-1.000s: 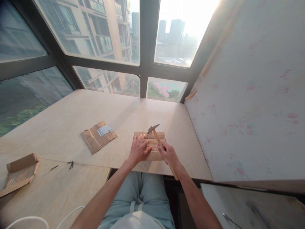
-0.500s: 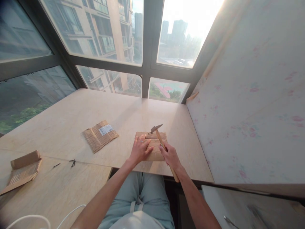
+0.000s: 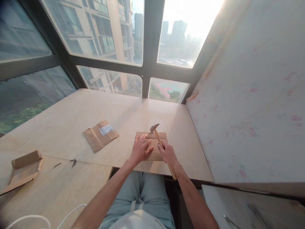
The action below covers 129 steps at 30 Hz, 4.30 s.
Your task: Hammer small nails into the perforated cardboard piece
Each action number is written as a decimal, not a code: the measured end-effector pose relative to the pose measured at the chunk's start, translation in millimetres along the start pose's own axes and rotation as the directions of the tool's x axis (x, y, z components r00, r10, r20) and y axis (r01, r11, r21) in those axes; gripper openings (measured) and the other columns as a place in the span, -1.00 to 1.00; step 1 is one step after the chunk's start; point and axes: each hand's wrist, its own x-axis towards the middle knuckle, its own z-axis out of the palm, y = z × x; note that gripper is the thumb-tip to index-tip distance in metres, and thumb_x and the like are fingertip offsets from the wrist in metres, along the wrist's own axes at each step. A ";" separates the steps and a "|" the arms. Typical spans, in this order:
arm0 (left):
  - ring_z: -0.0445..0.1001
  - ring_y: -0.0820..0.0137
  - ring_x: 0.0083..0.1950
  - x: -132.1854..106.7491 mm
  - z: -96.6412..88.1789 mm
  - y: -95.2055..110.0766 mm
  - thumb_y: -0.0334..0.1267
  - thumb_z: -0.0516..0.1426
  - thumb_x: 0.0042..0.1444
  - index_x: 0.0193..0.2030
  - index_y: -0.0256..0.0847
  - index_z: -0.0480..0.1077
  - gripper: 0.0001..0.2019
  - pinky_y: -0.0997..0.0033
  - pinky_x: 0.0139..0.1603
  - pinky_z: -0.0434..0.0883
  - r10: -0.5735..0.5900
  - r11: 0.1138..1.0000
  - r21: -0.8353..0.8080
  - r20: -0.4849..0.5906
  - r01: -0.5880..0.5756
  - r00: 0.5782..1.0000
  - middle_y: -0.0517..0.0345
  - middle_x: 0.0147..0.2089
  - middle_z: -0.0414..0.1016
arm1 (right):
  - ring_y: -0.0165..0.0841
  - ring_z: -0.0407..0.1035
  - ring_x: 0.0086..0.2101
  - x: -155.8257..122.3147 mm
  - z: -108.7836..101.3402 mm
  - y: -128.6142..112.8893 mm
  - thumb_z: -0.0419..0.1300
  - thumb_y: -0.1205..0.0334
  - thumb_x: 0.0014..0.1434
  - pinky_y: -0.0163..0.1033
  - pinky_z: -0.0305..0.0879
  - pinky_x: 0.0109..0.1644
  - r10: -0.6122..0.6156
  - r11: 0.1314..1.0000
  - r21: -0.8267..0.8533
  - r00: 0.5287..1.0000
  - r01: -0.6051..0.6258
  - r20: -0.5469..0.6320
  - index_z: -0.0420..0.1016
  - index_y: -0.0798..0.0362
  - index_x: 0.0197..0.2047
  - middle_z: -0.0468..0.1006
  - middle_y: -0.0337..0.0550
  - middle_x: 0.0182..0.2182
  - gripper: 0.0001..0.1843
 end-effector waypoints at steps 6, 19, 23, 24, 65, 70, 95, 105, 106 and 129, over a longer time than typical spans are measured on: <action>0.21 0.02 0.35 0.7 -1.4 1.5 0.02 0.07 0.25 0.10 -0.15 0.42 -0.60 -0.24 0.36 0.05 -0.011 1.000 0.006 0.015 0.011 1.000 -0.21 0.29 0.31 | -0.51 0.11 -0.82 -1.3 -7.2 2.7 0.05 -0.04 0.26 -0.40 -0.06 -0.82 -0.019 0.998 0.053 0.999 0.017 0.034 0.32 0.01 -0.33 0.22 -0.44 -0.67 -0.71; 0.23 0.01 0.34 0.8 -1.7 1.5 0.01 0.09 0.24 0.08 -0.16 0.43 -0.61 -0.25 0.35 0.06 -0.011 1.000 -0.003 -0.001 0.011 1.000 -0.23 0.29 0.31 | -0.49 0.10 -0.82 -1.6 -7.5 -5.8 0.06 -0.03 0.24 -0.40 -0.03 -0.81 0.000 0.998 0.063 1.000 0.002 -0.018 0.34 0.01 -0.31 0.20 -0.46 -0.71 -0.72; 0.23 0.02 0.33 1.3 -3.5 2.4 0.01 0.09 0.24 0.07 -0.15 0.43 -0.62 -0.24 0.35 0.07 -0.018 1.000 -0.002 -0.004 0.018 1.000 -0.21 0.28 0.33 | -0.49 0.11 -0.82 0.1 -7.8 -1.6 0.07 0.00 0.22 -0.40 -0.04 -0.82 0.017 0.998 0.054 1.000 -0.018 0.002 0.32 0.01 -0.34 0.20 -0.47 -0.72 -0.75; 0.23 0.02 0.33 1.3 -3.7 2.4 0.01 0.08 0.24 0.07 -0.15 0.43 -0.63 -0.24 0.35 0.07 -0.017 1.000 -0.003 -0.003 0.017 1.000 -0.21 0.28 0.33 | -0.50 0.10 -0.83 0.6 -7.7 0.0 0.08 0.01 0.22 -0.41 -0.05 -0.82 0.021 0.998 0.057 1.000 -0.021 0.009 0.31 0.01 -0.35 0.21 -0.47 -0.72 -0.75; 0.46 0.06 0.01 -201.9 -113.2 -189.2 -0.26 0.12 0.16 0.03 -0.34 0.49 -0.66 0.15 0.04 0.38 -0.887 0.332 0.104 -0.303 0.937 0.348 -0.26 -0.02 0.53 | -0.55 0.06 -0.83 -97.6 35.8 7.0 0.31 -0.21 0.06 -0.43 0.05 -0.85 0.216 0.866 0.470 0.975 -0.168 -0.049 0.43 0.12 -0.07 0.27 -0.44 -0.67 -0.41; 0.46 0.11 -0.01 -208.1 -115.8 -208.9 -0.21 0.11 0.18 0.00 -0.23 0.53 -0.70 0.25 -0.04 0.40 -0.900 0.358 0.118 -0.222 0.926 0.376 -0.18 -0.04 0.51 | -0.56 0.05 -0.83 -101.4 43.9 0.5 0.33 -0.22 0.03 -0.43 0.04 -0.85 0.226 0.866 0.469 0.973 -0.176 -0.051 0.44 0.12 -0.05 0.26 -0.45 -0.68 -0.38; 0.59 0.33 -0.32 -59.3 -120.6 -102.4 -0.10 0.09 0.19 -0.19 -0.23 0.51 -0.73 0.38 -0.29 0.51 -0.620 0.646 -0.660 -0.161 0.383 0.768 0.06 -0.29 0.61 | -0.58 0.05 -0.84 -105.6 31.8 -17.8 0.37 -0.20 -0.03 -0.45 0.04 -0.88 0.292 0.810 0.576 0.930 -0.115 -0.224 0.43 0.08 -0.07 0.29 -0.47 -0.66 -0.38; 0.58 0.36 -0.30 50.0 -46.7 -60.1 -0.30 0.12 0.20 -0.18 -0.21 0.54 -0.84 0.40 -0.18 0.47 -0.116 0.811 -0.573 0.040 0.118 0.992 0.09 -0.29 0.63 | -0.58 0.05 -0.85 -116.4 9.6 -0.7 0.36 -0.21 -0.02 -0.46 0.04 -0.89 0.333 0.783 0.606 0.918 -0.141 -0.216 0.44 0.07 -0.13 0.27 -0.48 -0.69 -0.43; 0.58 0.36 -0.29 55.2 -40.6 -60.5 -0.32 0.13 0.19 -0.18 -0.21 0.54 -0.84 0.41 -0.17 0.47 -0.093 0.821 -0.561 0.056 0.108 0.994 0.09 -0.28 0.64 | -0.58 0.05 -0.85 -116.0 9.0 2.0 0.35 -0.21 -0.02 -0.46 0.04 -0.89 0.341 0.778 0.609 0.917 -0.153 -0.205 0.44 0.07 -0.11 0.27 -0.48 -0.69 -0.42; 0.57 0.35 -0.21 82.8 -21.2 -59.2 -0.30 0.05 0.26 -0.07 -0.14 0.54 -0.76 0.40 -0.09 0.43 0.106 0.928 -0.371 0.200 -0.025 0.974 0.10 -0.19 0.64 | -0.59 0.06 -0.84 -91.5 7.2 20.9 0.31 -0.20 0.06 -0.47 0.04 -0.87 0.358 0.741 0.634 0.929 -0.222 -0.092 0.39 0.05 -0.06 0.29 -0.48 -0.65 -0.44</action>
